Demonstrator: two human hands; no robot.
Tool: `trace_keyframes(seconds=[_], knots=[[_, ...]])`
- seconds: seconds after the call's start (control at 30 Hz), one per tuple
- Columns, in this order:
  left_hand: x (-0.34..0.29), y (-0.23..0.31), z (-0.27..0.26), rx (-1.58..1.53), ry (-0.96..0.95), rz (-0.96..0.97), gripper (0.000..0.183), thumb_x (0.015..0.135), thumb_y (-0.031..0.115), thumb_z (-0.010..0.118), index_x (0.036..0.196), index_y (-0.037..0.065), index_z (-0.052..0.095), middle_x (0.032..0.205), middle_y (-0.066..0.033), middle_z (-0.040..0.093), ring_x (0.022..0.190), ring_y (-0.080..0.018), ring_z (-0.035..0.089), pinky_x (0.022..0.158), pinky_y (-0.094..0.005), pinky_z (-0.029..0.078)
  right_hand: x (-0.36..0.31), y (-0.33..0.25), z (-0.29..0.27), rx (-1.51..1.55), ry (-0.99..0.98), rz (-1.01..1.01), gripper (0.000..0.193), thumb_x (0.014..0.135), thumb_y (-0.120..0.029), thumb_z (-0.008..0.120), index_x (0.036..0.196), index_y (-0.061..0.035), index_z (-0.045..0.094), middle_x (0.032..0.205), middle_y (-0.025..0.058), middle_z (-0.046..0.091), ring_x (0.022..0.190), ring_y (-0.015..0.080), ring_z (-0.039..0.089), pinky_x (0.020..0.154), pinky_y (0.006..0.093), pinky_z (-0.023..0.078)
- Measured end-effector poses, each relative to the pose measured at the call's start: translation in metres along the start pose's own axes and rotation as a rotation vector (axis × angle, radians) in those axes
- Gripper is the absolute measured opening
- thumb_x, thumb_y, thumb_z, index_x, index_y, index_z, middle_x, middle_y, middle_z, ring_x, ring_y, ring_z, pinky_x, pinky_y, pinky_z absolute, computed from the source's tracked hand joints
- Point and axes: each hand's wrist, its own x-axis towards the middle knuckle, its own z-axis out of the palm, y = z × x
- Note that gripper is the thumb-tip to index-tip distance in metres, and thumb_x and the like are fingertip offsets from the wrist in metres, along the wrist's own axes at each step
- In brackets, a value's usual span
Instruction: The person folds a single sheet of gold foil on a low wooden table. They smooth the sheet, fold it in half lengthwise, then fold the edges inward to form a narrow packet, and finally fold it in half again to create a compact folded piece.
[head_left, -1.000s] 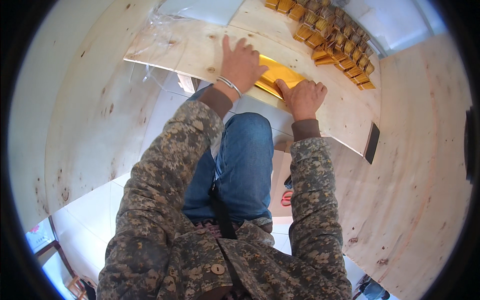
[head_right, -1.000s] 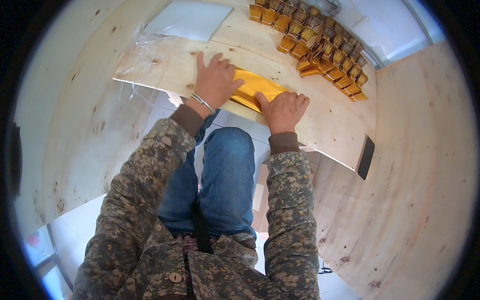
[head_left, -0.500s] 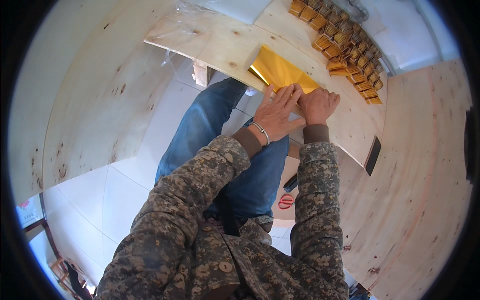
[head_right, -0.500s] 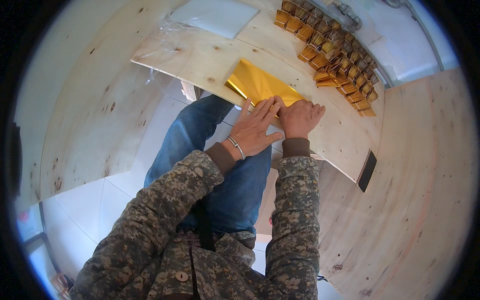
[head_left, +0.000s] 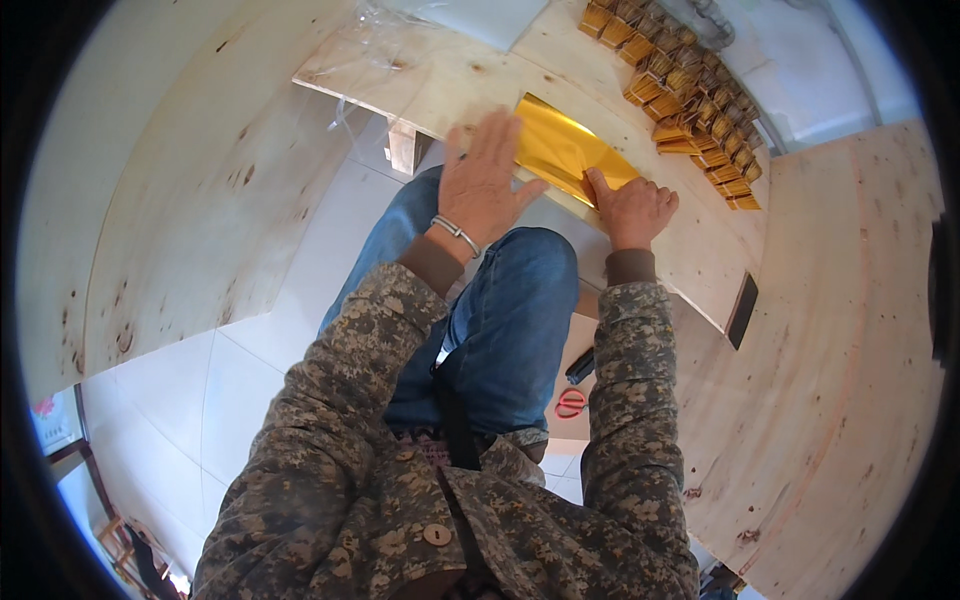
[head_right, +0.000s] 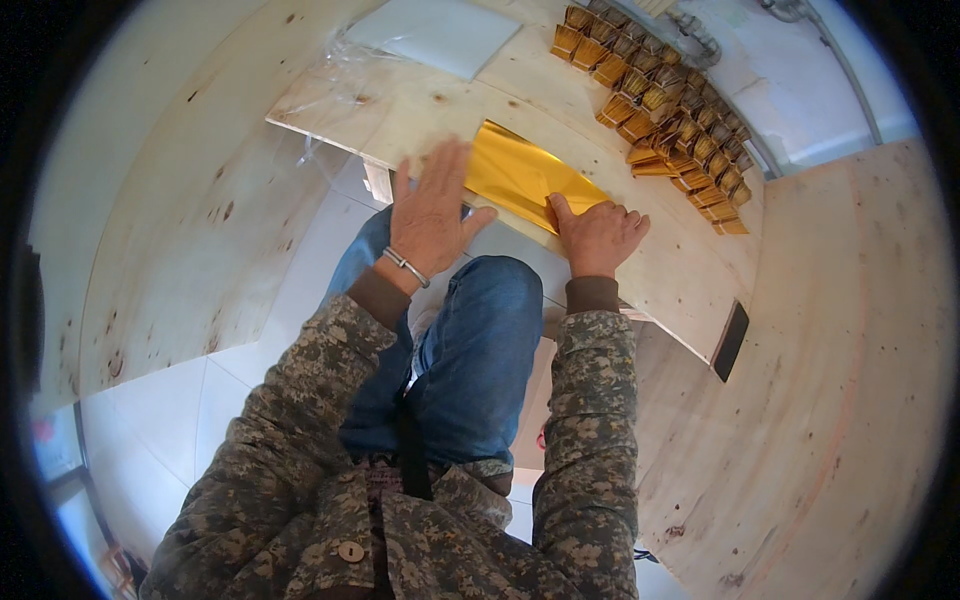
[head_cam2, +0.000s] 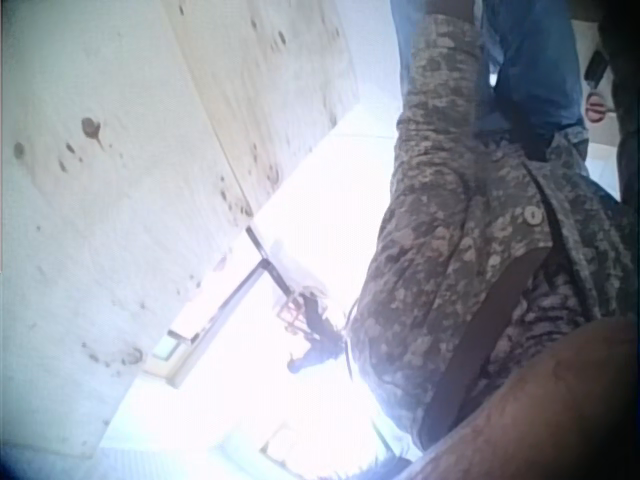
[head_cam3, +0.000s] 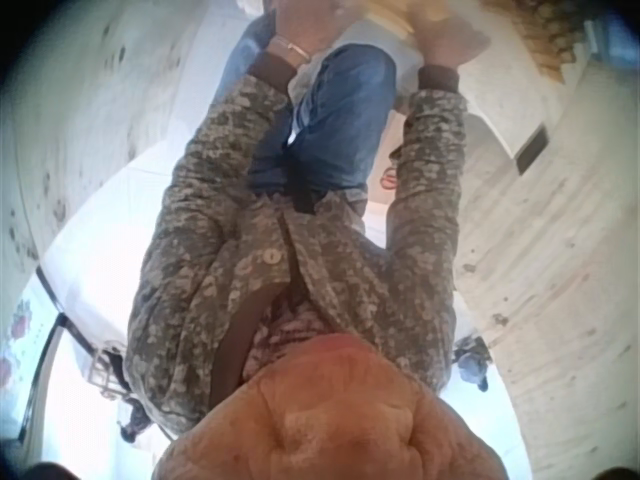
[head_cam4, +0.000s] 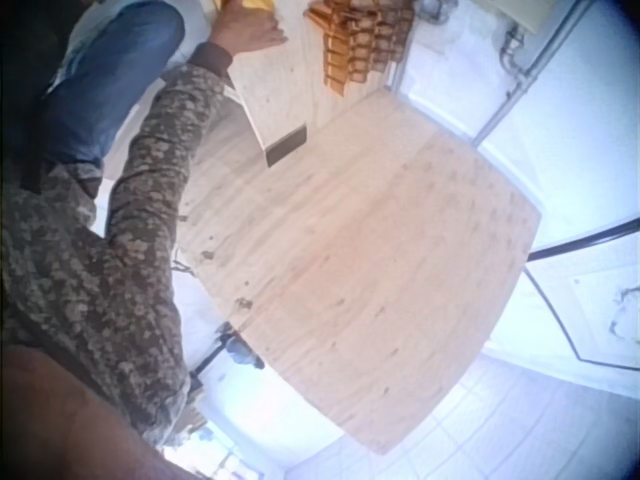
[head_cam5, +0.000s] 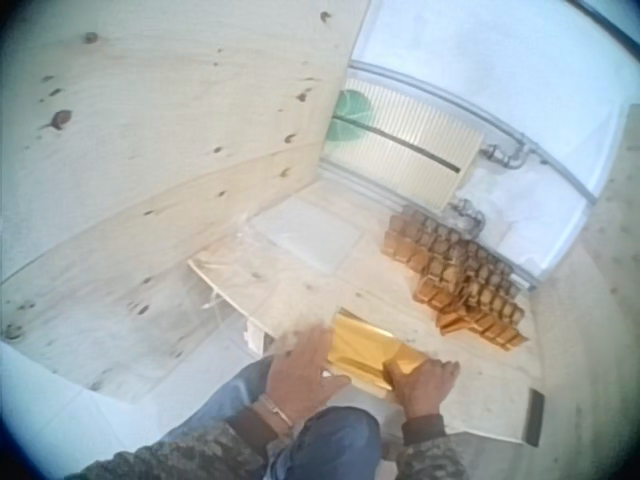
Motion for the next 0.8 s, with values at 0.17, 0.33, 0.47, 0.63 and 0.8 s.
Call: trace_keyframes(seconds=[0.17, 0.33, 0.47, 0.63, 0.8], knots=[[0.009, -0.007, 0.012, -0.026, -0.234, 0.213, 0.081, 0.092, 0.059, 0.055, 0.150, 0.004, 0.038, 0.157, -0.0138, 0.037, 0.145, -0.0273, 0.034, 0.119, -0.0512, 0.021, 0.000, 0.001, 0.003, -0.001, -0.040, 0.012, 0.084, 0.080, -0.078, 0.055, 0.089, 0.0024, 0.075, 0.092, 0.0166, 0.072, 0.096, 0.0321, 0.062, 0.105, 0.0451, 0.030], [0.005, -0.016, 0.018, 0.004, -0.282, 0.234, 0.083, 0.090, 0.060, 0.057, 0.149, 0.005, 0.040, 0.157, -0.0135, 0.037, 0.146, -0.0267, 0.032, 0.119, -0.0519, 0.022, 0.001, 0.008, 0.016, 0.031, -0.006, 0.025, 0.081, 0.084, -0.073, 0.054, 0.097, 0.0044, 0.073, 0.099, 0.0189, 0.071, 0.103, 0.0345, 0.062, 0.107, 0.0484, 0.031], [0.003, -0.016, 0.018, 0.031, -0.276, 0.240, 0.082, 0.089, 0.059, 0.059, 0.150, 0.007, 0.040, 0.157, -0.0125, 0.036, 0.147, -0.0259, 0.030, 0.119, -0.0531, 0.021, -0.007, 0.011, 0.009, 0.218, 0.353, 0.030, 0.063, 0.094, -0.054, 0.055, 0.107, 0.0059, 0.070, 0.114, 0.0234, 0.068, 0.112, 0.0380, 0.060, 0.106, 0.0522, 0.033], [0.002, -0.021, 0.028, 0.135, -0.283, 0.292, 0.071, 0.093, 0.050, 0.055, 0.149, 0.009, 0.041, 0.159, -0.0111, 0.034, 0.148, -0.0243, 0.029, 0.119, -0.0561, 0.017, -0.063, -0.063, -0.008, 0.665, 0.330, -0.128, 0.057, 0.097, -0.040, 0.056, 0.130, 0.0065, 0.055, 0.141, 0.0262, 0.052, 0.136, 0.0415, 0.042, 0.114, 0.0562, 0.027], [0.000, -0.033, 0.046, 0.156, -0.243, 0.331, 0.059, 0.099, 0.042, 0.047, 0.150, 0.014, 0.041, 0.161, -0.0080, 0.033, 0.150, -0.0222, 0.027, 0.118, -0.0598, 0.014, -0.094, -0.130, -0.008, 0.825, 0.197, -0.244, 0.072, 0.102, -0.052, 0.041, 0.146, 0.0052, 0.040, 0.154, 0.0261, 0.037, 0.146, 0.0397, 0.030, 0.117, 0.0565, 0.017]])
